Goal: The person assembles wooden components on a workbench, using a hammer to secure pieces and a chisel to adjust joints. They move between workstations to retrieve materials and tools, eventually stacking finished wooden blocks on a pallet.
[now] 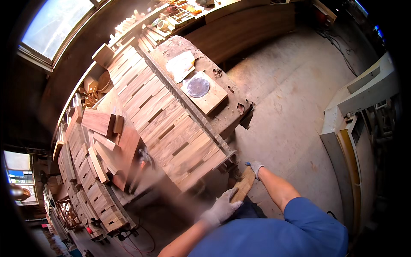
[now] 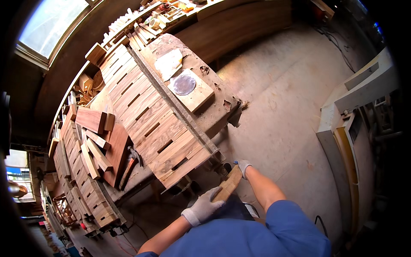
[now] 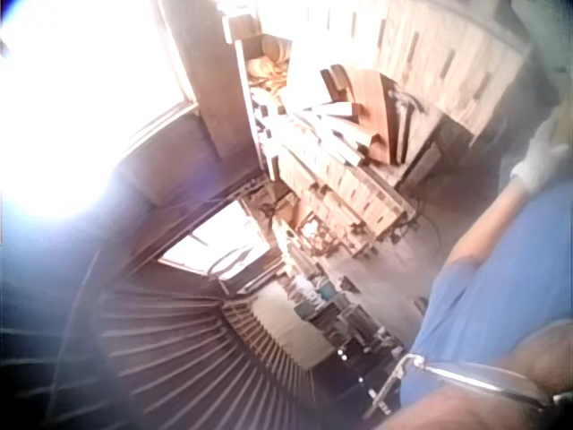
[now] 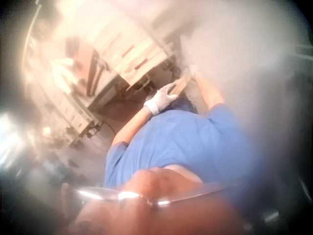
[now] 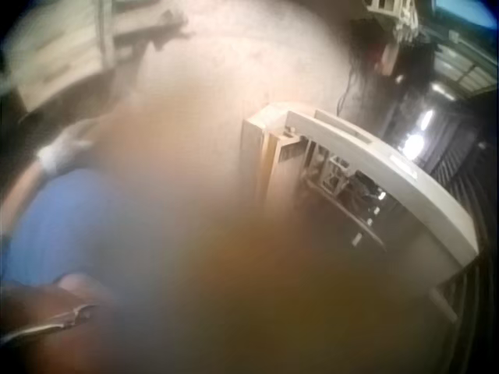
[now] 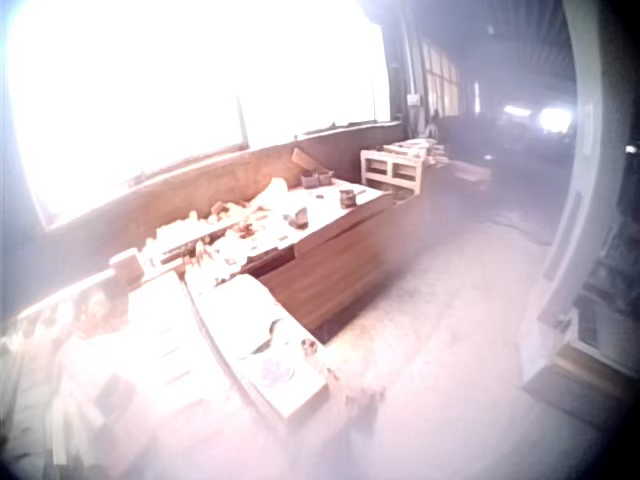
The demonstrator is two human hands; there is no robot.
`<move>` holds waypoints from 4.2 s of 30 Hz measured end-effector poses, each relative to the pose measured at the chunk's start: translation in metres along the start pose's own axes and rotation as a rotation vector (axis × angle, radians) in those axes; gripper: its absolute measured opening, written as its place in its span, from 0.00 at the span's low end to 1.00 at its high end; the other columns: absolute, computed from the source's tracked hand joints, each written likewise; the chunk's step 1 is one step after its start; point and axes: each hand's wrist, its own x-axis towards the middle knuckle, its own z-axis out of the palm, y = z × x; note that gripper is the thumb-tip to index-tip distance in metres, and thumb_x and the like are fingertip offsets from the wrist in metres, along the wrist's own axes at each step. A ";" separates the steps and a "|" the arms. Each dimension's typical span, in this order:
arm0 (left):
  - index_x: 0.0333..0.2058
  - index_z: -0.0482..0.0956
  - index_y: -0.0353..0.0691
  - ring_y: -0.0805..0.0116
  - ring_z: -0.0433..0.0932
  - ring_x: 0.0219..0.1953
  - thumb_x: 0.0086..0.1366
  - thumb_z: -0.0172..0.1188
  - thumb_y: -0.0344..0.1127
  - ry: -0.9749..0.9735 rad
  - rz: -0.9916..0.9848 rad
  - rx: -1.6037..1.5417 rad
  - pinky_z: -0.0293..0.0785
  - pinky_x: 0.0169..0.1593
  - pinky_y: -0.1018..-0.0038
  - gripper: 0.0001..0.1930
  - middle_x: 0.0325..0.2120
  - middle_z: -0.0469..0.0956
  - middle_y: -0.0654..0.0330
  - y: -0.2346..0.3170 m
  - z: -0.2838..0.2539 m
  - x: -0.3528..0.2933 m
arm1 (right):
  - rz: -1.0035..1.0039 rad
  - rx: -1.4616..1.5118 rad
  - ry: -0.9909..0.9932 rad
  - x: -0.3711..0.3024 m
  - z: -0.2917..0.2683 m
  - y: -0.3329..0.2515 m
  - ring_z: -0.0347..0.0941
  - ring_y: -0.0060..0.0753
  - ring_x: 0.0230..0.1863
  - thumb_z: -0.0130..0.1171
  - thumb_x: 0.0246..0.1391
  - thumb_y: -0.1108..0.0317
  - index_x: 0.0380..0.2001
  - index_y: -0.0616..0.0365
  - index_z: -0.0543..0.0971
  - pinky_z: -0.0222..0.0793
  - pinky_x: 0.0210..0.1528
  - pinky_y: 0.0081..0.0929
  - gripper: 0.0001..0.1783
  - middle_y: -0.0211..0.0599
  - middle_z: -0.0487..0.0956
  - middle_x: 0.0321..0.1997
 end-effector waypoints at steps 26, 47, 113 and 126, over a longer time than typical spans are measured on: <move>0.61 0.77 0.28 0.66 0.82 0.43 0.59 0.73 0.26 0.374 -0.292 -0.575 0.79 0.48 0.72 0.30 0.49 0.83 0.51 -0.216 -0.097 -0.114 | -0.346 0.216 0.272 -0.179 0.109 0.075 0.81 0.37 0.34 0.76 0.55 0.59 0.46 0.61 0.79 0.85 0.38 0.39 0.23 0.38 0.80 0.39; 0.61 0.75 0.27 0.61 0.84 0.39 0.61 0.72 0.25 0.377 -0.166 -1.034 0.85 0.45 0.67 0.30 0.45 0.82 0.49 -0.301 -0.089 -0.090 | -0.514 0.329 0.116 -0.222 0.101 0.070 0.82 0.45 0.41 0.80 0.53 0.65 0.54 0.66 0.72 0.88 0.44 0.48 0.33 0.45 0.78 0.47; 0.62 0.76 0.28 0.68 0.84 0.42 0.62 0.73 0.28 0.478 -0.053 -0.763 0.83 0.49 0.73 0.29 0.47 0.84 0.53 -0.337 -0.106 -0.062 | -0.821 -1.771 0.211 -0.282 0.168 0.015 0.86 0.56 0.47 0.41 0.72 0.43 0.43 0.58 0.87 0.79 0.52 0.54 0.33 0.52 0.88 0.44; 0.53 0.83 0.31 0.72 0.82 0.44 0.63 0.75 0.33 0.405 -0.180 -0.810 0.79 0.54 0.74 0.21 0.44 0.85 0.60 -0.250 -0.118 -0.096 | -0.821 -1.793 0.185 -0.267 0.162 0.013 0.85 0.54 0.50 0.38 0.73 0.41 0.44 0.56 0.88 0.78 0.56 0.51 0.34 0.50 0.88 0.47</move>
